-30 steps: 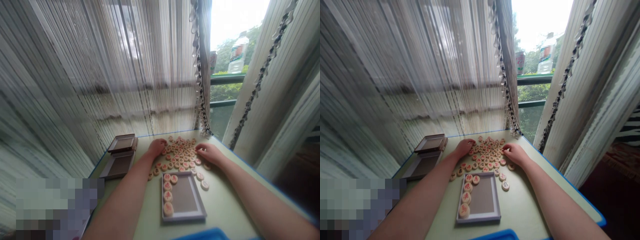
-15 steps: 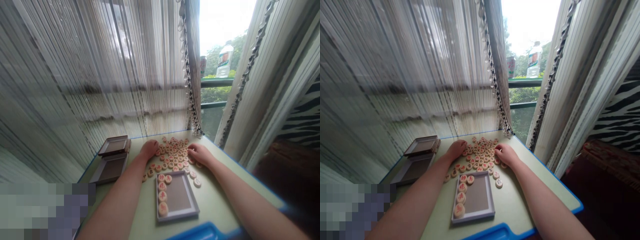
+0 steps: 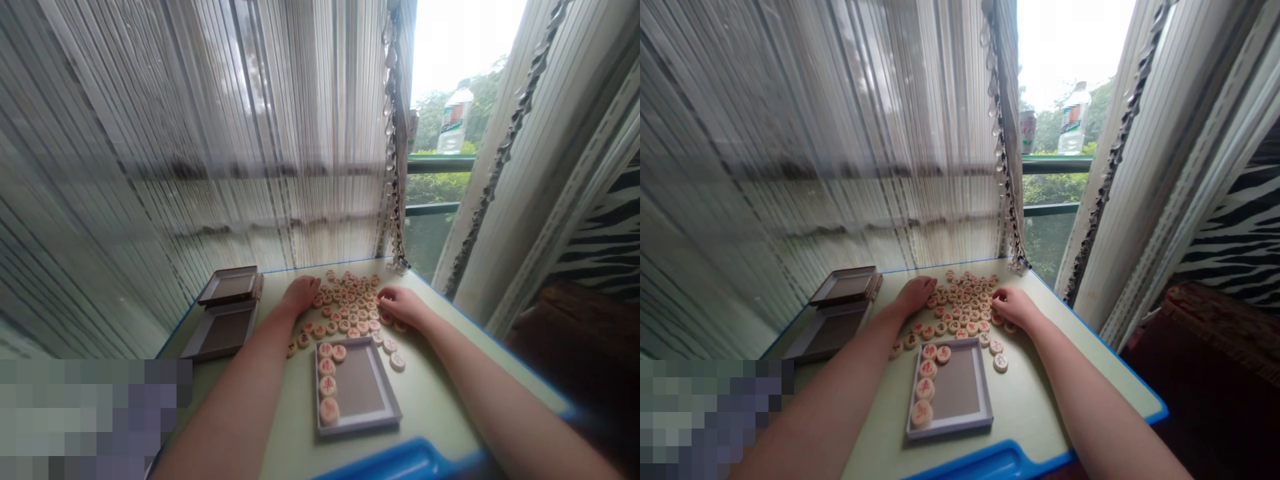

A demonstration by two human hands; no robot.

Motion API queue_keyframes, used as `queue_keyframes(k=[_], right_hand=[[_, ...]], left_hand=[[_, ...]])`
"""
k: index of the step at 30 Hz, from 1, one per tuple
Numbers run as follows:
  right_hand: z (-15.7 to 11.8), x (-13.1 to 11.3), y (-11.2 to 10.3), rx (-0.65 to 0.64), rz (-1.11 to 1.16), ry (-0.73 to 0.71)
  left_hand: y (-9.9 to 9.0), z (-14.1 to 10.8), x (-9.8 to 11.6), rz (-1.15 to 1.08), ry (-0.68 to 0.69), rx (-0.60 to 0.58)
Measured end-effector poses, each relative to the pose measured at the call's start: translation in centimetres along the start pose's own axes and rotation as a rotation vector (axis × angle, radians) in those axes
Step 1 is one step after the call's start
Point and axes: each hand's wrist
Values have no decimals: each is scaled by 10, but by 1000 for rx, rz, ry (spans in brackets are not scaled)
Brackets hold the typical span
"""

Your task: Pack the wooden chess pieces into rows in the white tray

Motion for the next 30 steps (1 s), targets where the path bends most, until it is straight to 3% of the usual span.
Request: queue_keyframes(k=[14,30], right_hand=[[4,3,3,39,-45,-23],[4,1,5,21,-7,-22]], left_hand=[[-4,4,6,15,-28,-70],[-3,2,8,37,-47,-53]])
Point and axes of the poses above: each hand's wrist, its own z-axis towards the middle knuckle, its own y-axis out of the palm, x = y × z, and after that the axes turned 4 degrees about y, right-handed
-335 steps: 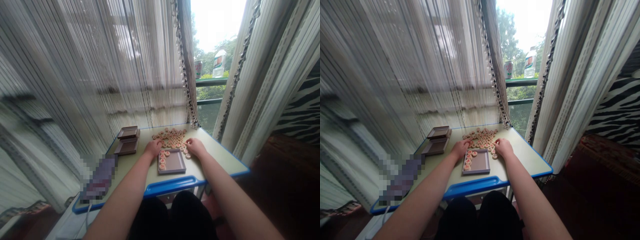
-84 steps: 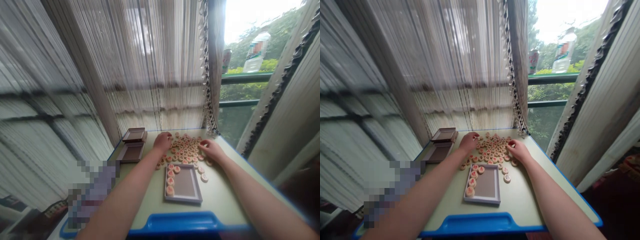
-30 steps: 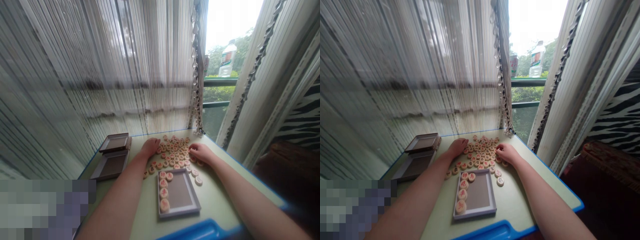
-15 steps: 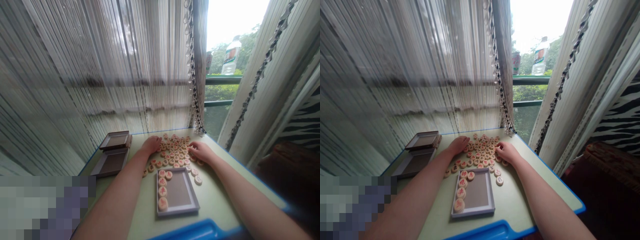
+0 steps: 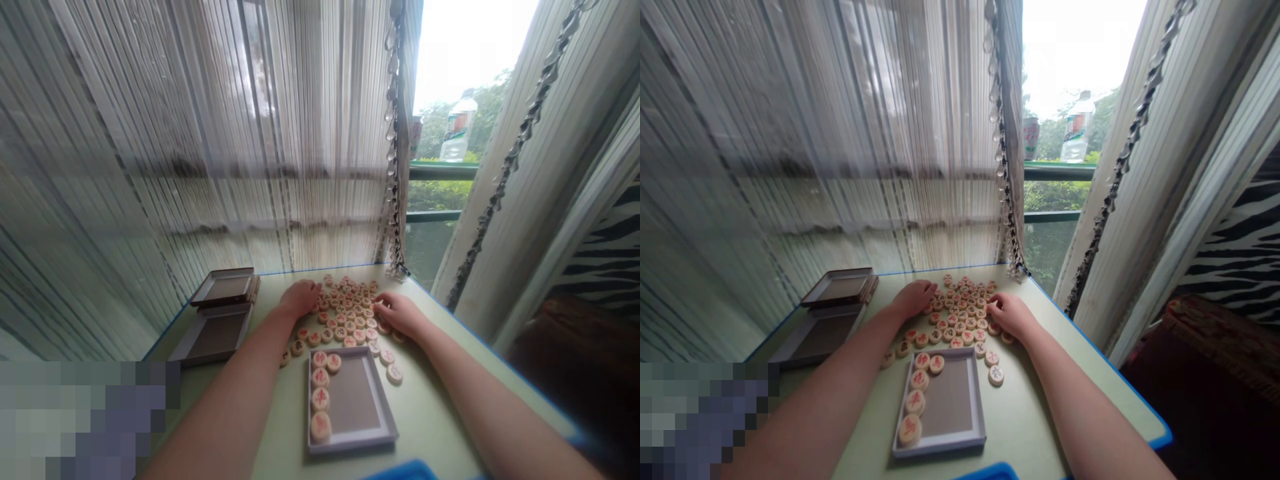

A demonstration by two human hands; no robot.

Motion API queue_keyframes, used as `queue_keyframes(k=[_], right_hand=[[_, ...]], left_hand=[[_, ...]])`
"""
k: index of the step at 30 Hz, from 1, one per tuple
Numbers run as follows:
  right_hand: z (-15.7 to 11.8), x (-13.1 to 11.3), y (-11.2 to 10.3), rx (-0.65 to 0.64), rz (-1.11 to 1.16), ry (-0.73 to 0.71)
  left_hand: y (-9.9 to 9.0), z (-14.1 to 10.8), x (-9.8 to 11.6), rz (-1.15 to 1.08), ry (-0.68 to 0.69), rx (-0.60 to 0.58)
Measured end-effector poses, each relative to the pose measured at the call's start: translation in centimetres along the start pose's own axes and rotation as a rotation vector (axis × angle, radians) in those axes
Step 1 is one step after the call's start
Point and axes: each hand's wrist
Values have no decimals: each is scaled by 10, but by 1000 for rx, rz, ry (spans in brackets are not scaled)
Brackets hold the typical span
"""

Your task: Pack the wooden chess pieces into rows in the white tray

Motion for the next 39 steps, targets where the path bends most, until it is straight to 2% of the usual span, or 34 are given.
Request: queue_keyframes(k=[7,11,14,17,24,28,32,36,39], right_hand=[[3,5,-1,100,-49,-19],[3,7,-1,80,-59,2],[3,7,-1,77,-85,23],[5,6,0,84,-108,50],[8,6,2,219,-153,190],[8,5,2,168,-147,258],[20,0,3,48,-152,320],[37,-12,8,-45,-136,388],[38,-27,11,-40,-164,495]], left_hand=[[-3,-1,2,0,-13,-14],[-6,-1,5,11,-17,-32],[-9,-2,10,4,-32,-89],[-15,-3,17,4,-68,-170],[-21,-1,22,66,-98,-164],[-18,3,20,92,-104,-182],[-15,4,17,159,-70,-200],[-15,3,16,179,-43,-216],[-16,1,18,169,-56,-202]])
Point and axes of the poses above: each hand's wrist, its own z-axis towards the middle knuckle, its own y-axis out of the palm, x = y × z, and after that the axes turned 4 degrees about y, right-handed
